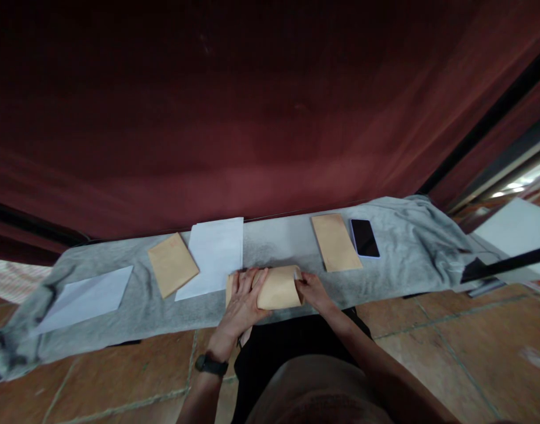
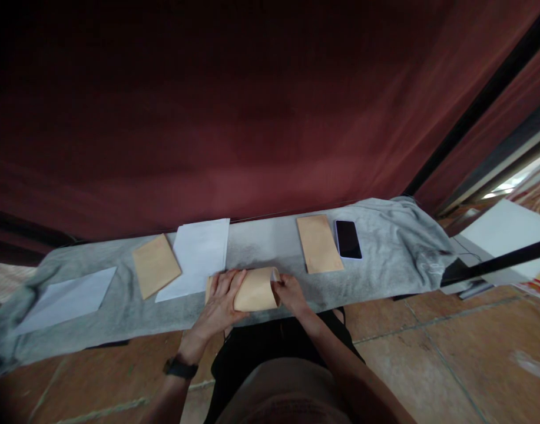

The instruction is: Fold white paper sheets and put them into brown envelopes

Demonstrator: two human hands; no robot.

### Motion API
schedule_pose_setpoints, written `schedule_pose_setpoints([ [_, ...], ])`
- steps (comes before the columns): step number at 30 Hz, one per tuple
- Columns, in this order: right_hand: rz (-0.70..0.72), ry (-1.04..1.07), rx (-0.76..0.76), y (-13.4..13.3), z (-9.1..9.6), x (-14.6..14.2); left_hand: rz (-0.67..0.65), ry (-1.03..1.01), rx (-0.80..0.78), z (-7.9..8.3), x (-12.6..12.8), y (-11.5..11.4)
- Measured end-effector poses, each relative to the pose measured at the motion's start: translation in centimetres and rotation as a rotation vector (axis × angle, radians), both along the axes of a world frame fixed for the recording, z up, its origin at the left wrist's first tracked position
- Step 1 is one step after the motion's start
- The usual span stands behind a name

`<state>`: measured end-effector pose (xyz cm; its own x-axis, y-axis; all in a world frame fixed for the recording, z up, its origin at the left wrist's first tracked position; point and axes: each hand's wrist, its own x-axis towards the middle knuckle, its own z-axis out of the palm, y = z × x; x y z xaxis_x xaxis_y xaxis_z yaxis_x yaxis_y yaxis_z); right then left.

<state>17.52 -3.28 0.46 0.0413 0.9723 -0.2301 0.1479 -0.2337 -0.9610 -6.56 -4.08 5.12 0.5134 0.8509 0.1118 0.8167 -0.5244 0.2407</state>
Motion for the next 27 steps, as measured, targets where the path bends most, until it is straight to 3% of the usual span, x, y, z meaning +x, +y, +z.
schedule_pose_setpoints([
  [3,-0.057,0.051,0.004,0.3,0.2,0.3,0.027,-0.027,0.002,0.0,0.3,0.0],
  [6,-0.142,0.099,0.016,0.6,0.2,0.5,0.139,-0.191,0.016,-0.6,1.1,-0.6],
  [10,-0.243,0.13,0.016,0.6,-0.3,0.5,0.469,-0.704,-0.056,-2.6,3.5,-1.9],
  [13,-0.288,0.147,0.018,0.3,-0.6,0.2,0.725,-1.154,-0.247,-3.8,5.8,-2.8],
  [16,-0.308,0.161,0.017,0.1,-0.5,-0.1,0.878,-1.58,-0.471,-3.8,8.2,-3.4],
  [18,-0.307,0.17,0.012,0.0,-0.3,-0.3,0.868,-1.744,-0.638,-3.3,9.6,-3.5],
  [21,-0.304,0.188,0.007,-0.2,0.0,-0.5,0.848,-1.823,-0.817,-2.4,11.1,-3.4],
  [27,-0.312,0.22,0.011,-0.4,0.0,-0.5,0.881,-1.811,-0.853,-2.4,12.1,-2.2],
])
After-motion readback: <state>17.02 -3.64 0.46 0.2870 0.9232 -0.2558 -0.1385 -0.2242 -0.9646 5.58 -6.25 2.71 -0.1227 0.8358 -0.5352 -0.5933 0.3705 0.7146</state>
